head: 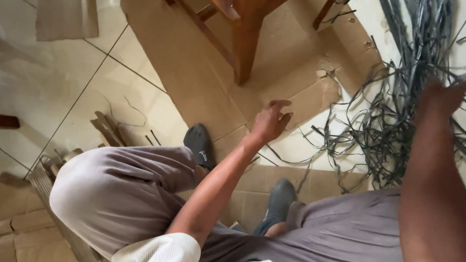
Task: The person wraps cardboard around wooden chair legs and secures it with plastic ties.
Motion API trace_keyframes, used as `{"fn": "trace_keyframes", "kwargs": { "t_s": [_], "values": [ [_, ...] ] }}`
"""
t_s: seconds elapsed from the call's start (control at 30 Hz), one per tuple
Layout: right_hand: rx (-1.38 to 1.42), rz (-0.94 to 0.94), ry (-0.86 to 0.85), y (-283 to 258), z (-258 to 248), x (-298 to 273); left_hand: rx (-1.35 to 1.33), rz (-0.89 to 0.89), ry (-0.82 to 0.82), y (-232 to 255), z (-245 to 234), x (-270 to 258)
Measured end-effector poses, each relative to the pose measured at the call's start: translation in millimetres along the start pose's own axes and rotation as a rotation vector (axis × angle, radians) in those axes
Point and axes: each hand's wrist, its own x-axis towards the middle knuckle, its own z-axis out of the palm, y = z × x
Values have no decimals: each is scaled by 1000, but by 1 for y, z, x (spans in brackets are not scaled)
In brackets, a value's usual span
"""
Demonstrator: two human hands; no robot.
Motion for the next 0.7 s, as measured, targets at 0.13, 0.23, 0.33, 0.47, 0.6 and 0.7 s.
{"fn": "trace_keyframes", "kwargs": {
  "t_s": [0.13, 0.23, 0.33, 0.47, 0.6, 0.7],
  "values": [
    [-835, -282, 423, -51, 32, -21, -52, -2, 24, -17, -4, -4],
    [-721, -525, 365, -49, 56, -3, -62, -17, 75, -29, -7, -2],
    [-376, -705, 136, -108, 129, -80, -28, -48, 141, -34, -18, -3],
    [-526, -770, -329, -178, 260, -180, -107, 7, 315, -40, -40, -6],
    [-494, -610, -476, -244, 339, -270, -121, -114, 436, -38, -76, 18],
    [-227, -794, -632, -264, 368, -295, -328, -17, 627, -16, -122, 47]
  ]
}}
